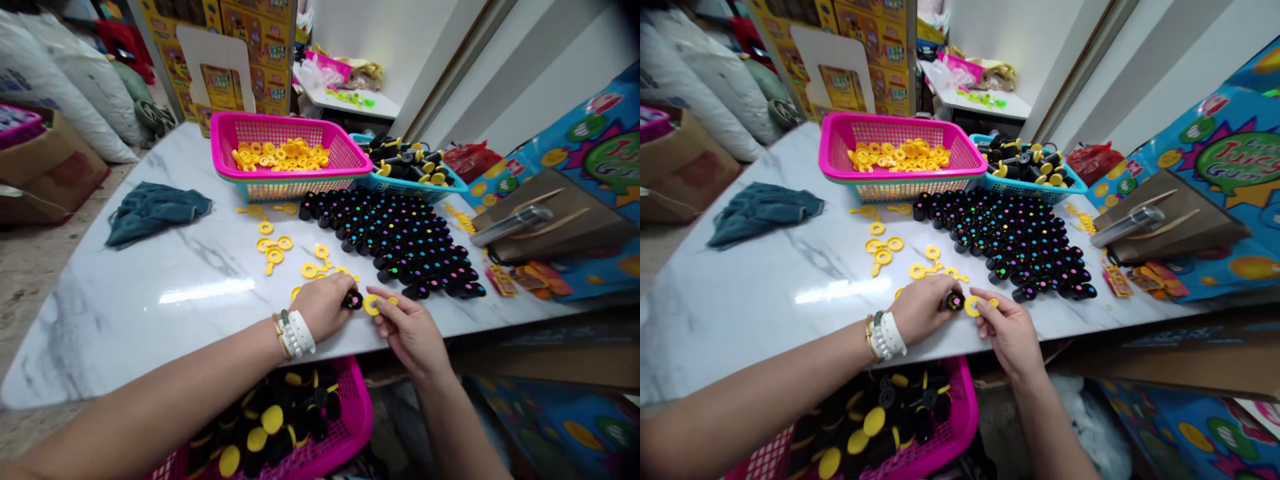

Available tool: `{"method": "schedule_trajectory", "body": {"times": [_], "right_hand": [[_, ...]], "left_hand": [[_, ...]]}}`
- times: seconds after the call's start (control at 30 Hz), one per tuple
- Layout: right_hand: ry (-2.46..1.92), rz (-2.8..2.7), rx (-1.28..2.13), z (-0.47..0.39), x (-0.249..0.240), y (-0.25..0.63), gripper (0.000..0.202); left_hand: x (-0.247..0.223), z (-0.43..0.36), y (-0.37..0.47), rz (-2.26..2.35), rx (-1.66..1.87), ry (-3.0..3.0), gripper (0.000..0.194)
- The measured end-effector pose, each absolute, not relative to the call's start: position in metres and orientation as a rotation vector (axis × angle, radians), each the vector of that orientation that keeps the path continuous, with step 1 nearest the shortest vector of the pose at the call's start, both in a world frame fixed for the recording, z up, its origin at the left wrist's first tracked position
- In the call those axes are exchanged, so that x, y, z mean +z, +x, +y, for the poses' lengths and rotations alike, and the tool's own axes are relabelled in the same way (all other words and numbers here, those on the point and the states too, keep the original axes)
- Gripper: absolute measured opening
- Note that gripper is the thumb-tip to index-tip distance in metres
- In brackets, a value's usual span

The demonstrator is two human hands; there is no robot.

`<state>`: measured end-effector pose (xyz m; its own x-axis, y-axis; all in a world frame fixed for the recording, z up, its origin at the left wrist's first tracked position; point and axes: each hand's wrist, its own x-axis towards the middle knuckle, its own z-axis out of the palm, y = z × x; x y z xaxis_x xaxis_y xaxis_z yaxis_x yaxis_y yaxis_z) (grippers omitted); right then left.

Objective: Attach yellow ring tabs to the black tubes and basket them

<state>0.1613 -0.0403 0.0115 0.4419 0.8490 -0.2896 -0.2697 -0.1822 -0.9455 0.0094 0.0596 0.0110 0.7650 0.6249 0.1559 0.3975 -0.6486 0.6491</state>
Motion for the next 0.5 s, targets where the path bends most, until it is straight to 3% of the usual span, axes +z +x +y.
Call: {"method": "schedule_trajectory", "body": {"times": [0.5], "right_hand": [[-1.632, -0.756, 1.089, -0.030, 0.016, 0.152, 0.045]], "left_hand": [[0.014, 0.063, 0.009, 0.734, 0.309, 2.446, 0.021]]}}
